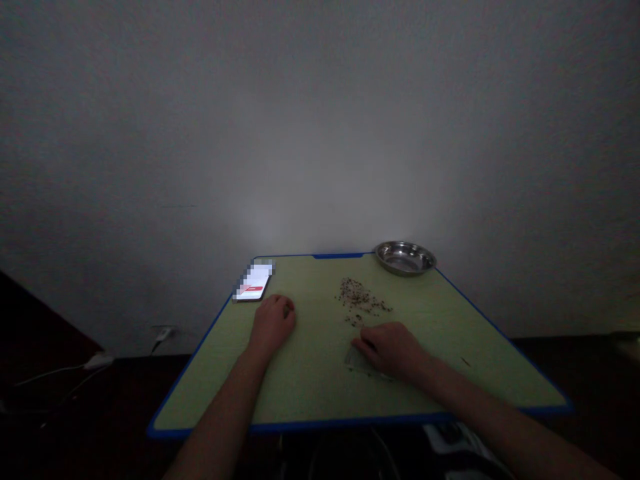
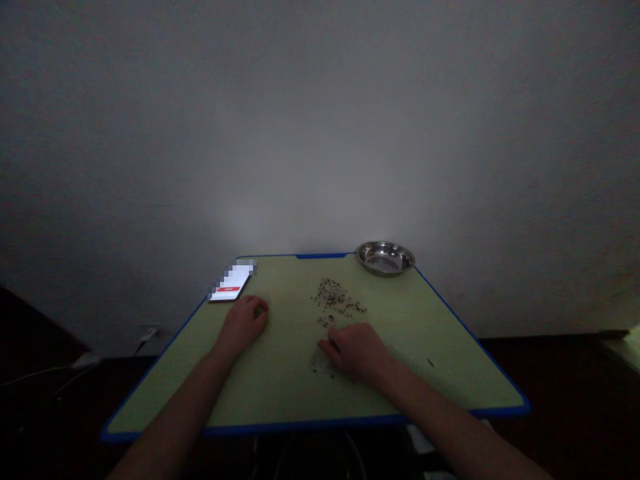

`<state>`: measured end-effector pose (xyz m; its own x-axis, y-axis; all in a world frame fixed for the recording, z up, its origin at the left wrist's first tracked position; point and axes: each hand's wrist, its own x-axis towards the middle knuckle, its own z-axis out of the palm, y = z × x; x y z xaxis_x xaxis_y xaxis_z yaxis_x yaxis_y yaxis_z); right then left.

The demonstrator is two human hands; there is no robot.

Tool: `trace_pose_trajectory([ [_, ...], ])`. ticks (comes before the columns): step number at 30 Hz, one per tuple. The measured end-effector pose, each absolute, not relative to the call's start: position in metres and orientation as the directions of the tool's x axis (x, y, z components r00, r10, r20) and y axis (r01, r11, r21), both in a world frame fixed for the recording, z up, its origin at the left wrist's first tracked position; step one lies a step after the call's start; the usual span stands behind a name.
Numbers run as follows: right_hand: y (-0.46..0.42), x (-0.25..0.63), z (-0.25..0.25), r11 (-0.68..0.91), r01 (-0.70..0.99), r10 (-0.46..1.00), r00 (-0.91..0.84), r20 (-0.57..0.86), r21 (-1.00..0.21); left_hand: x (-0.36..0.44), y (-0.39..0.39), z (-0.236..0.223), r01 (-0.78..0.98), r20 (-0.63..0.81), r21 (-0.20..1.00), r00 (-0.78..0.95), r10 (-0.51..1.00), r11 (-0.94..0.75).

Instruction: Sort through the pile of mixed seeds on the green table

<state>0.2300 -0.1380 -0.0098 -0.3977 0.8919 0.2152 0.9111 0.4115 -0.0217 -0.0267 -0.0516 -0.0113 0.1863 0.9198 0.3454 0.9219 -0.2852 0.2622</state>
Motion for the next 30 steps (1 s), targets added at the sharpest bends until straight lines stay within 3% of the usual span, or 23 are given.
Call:
trace_pose_trajectory([
  [30, -0.162, 0.216, -0.012, 0.422, 0.905, 0.888, -0.401, 0.226, -0.049, -0.027, -0.049, -0.014, 0.930, 0.344, 0.243, 0.185, 0.921, -0.277],
])
